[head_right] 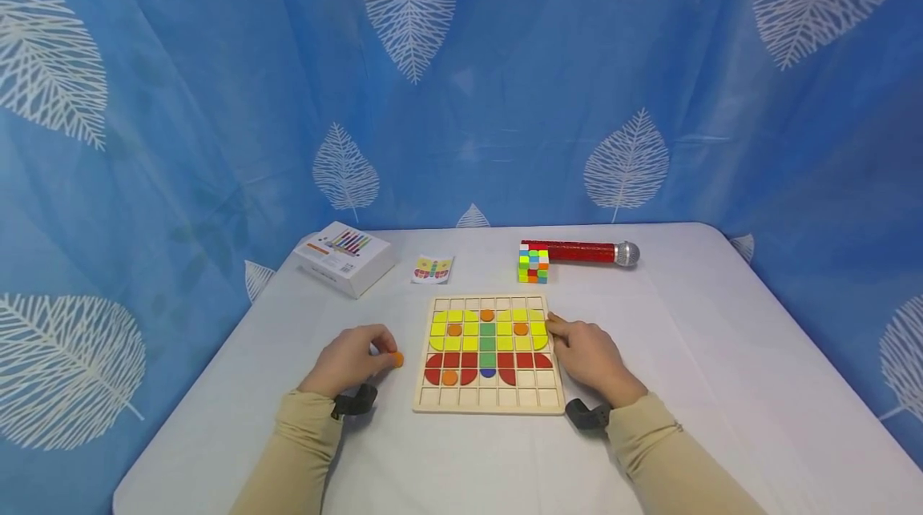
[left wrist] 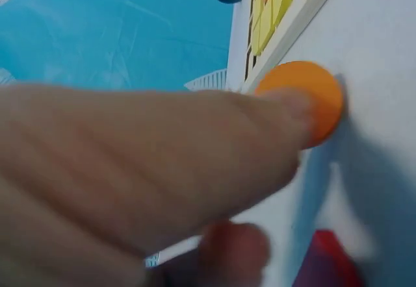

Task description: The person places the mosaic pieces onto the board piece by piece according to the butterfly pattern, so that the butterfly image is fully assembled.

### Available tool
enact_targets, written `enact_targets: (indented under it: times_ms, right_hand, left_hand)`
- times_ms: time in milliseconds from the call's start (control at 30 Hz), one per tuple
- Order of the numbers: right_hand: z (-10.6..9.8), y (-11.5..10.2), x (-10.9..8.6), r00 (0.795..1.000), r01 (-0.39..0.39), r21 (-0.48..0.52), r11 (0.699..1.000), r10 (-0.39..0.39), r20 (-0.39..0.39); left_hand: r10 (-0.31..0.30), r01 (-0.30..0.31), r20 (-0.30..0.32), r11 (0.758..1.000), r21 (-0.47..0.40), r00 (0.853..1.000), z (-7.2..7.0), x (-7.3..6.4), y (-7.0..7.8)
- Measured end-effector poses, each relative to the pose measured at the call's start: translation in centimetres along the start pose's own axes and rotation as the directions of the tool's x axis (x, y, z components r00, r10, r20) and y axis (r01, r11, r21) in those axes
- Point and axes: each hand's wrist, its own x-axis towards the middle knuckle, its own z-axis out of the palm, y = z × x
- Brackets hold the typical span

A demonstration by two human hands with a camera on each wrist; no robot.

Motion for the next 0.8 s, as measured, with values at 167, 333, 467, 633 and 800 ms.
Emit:
enact_targets:
  times_ms: [167, 333, 467, 633, 800]
  right_hand:
    - [0.0, 0.0, -0.1, 1.0, 0.007, 0.0, 1.0, -0.007, -0.01]
    - [0.1, 0.0, 0.0, 1.0, 0.015, -0.007, 1.0, -0.015, -0.022]
    - [0.1, 0.0, 0.1, 1.0, 0.012, -0.003, 1.0, -0.012, -0.021]
    - [0.0, 0.1, 0.0, 1.0, 0.009, 0.003, 1.0, -0.009, -0.021]
    - [0.0, 0.2, 0.0, 0.999, 0.023, 0.016, 1.0, -0.023, -0.032]
  left_hand:
    - [0.097, -0.097, -0.059, 0.995, -0.007, 0.994, 1.2, -0.2, 2.1]
    - [0.259, -0.263, -0.065, 0.963, -0.053, 0.964, 3.3, -1.1, 5.9]
    - [0.325, -0.328, -0.055, 0.944, -0.047, 0.944, 4.8, -1.3, 8.9]
    - [0.366, -0.366, -0.021, 0.93, -0.042, 0.931, 5.9, -0.8, 11.9]
    - [0.443, -0.442, -0.005, 0.897, 0.021, 0.897, 7.3, -0.1, 13.7]
